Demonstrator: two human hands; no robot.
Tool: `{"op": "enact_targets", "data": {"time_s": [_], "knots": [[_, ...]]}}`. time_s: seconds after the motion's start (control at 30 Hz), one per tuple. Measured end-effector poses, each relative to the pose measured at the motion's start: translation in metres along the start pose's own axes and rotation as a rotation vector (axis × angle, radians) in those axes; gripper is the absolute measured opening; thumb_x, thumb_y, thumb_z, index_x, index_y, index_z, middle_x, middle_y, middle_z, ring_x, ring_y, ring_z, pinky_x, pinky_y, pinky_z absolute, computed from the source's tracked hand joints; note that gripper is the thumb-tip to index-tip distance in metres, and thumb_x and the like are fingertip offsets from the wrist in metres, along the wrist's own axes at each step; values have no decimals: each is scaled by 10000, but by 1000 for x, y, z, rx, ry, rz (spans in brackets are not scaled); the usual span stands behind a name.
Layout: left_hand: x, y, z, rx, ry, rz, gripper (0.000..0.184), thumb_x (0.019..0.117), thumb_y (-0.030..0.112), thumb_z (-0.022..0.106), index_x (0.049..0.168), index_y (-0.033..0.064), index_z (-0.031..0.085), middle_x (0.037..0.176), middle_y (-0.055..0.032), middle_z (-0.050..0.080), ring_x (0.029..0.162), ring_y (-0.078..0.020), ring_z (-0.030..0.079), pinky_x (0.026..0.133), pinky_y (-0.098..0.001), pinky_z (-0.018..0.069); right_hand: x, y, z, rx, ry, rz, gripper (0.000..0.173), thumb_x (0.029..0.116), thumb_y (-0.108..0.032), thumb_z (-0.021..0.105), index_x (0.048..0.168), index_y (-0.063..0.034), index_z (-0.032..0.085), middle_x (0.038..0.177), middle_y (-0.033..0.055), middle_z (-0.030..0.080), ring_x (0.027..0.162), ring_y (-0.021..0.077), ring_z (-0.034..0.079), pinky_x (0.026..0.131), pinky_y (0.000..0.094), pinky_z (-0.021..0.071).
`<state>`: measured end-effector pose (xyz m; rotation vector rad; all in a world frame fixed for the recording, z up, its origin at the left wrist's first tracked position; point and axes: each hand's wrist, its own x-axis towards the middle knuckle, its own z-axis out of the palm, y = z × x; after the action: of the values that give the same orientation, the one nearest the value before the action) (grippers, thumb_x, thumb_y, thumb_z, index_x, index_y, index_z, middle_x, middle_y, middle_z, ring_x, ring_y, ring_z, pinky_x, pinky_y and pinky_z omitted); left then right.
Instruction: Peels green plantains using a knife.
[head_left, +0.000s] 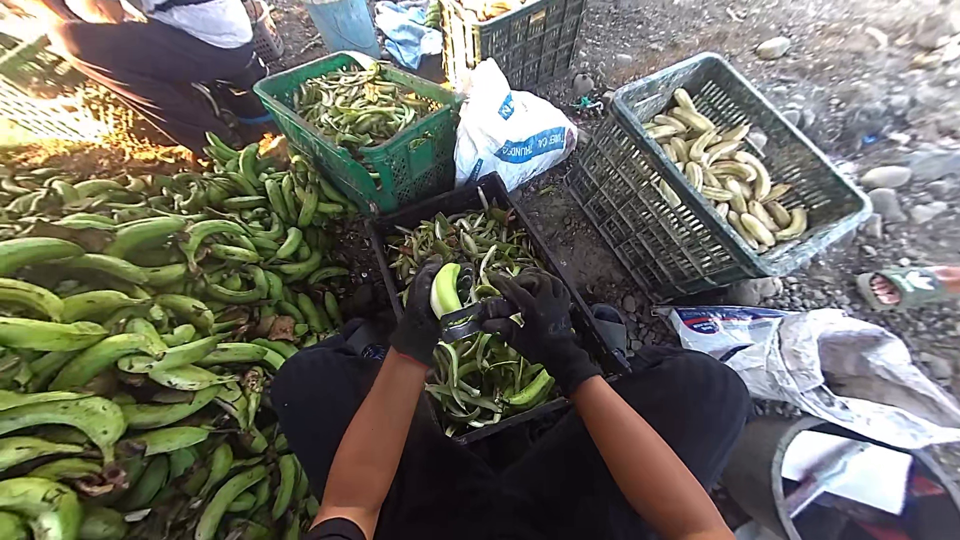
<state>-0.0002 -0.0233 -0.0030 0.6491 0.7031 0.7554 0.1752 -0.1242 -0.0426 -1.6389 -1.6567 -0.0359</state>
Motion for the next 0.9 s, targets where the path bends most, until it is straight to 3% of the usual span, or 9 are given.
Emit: {"op": "enact_targets", "data": {"time_s": [0.13,0.27,0.33,0.4,0.5,0.6,0.67,0.77,0.9], "knots": [[-2,3,-3,54,40,-7,388,1079,417,335,1097,140,606,845,-13,659,655,-81,629,572,-220,546,-2,-7,2,-19,-27,72,725,885,-796,428,1300,-276,716,1172,198,663,1128,441,596,900,651,448],[4,-2,13,338,199,160,407,1098,404,370,1252,100,592,890,-39,656,729,-119,636,663,-309,567,13,-19,-6,123,-408,519,622,958,-698,418,1401,-319,634,1268,166,661,1228,414,570,939,664,452],[-1,-5,25,599,223,275,420,1119,315,299,1266,58,596,944,-42,654,792,-91,624,731,-278,551,20,-15,-4,231,-473,603,605,1016,-651,346,1338,-253,669,1200,135,695,1166,347,619,942,624,469],[-10,-4,40,874,182,259,476,1123,295,252,1295,0,585,1030,-140,642,889,-176,616,831,-378,529,22,-7,-6,354,-460,639,571,1086,-509,309,1242,-108,685,1097,157,702,1050,316,650,904,585,482],[-9,-8,46,681,95,171,499,1123,336,247,1247,-21,572,878,-99,645,733,-154,633,693,-330,563,25,-4,-17,384,-415,657,482,1117,-350,329,1304,-23,630,1154,218,680,1109,348,637,967,574,467],[6,-3,28,115,-26,74,533,1099,415,180,1204,83,584,869,-98,692,710,-194,681,629,-346,595,21,-3,-17,305,-296,559,538,1057,-544,370,1221,-147,695,1070,113,705,1044,276,649,896,555,490],[9,2,12,-43,-100,-9,654,1077,506,148,1240,90,626,869,-91,700,727,-188,685,666,-360,600,13,0,-15,190,-309,381,632,979,-679,410,1346,-240,676,1230,143,691,1181,355,613,952,616,477],[7,8,0,-9,-108,5,556,1099,436,212,1241,85,618,844,-40,660,648,-101,623,615,-256,572,4,1,-14,66,-219,127,793,881,-841,345,1340,-293,689,1190,217,663,1140,455,598,881,665,458],[4,6,-3,104,-32,-15,548,1092,466,225,1250,118,617,761,0,600,592,-88,579,572,-242,545,3,0,-14,48,-206,99,762,878,-823,389,1291,-276,720,1178,217,667,1135,464,594,876,669,444]]}}
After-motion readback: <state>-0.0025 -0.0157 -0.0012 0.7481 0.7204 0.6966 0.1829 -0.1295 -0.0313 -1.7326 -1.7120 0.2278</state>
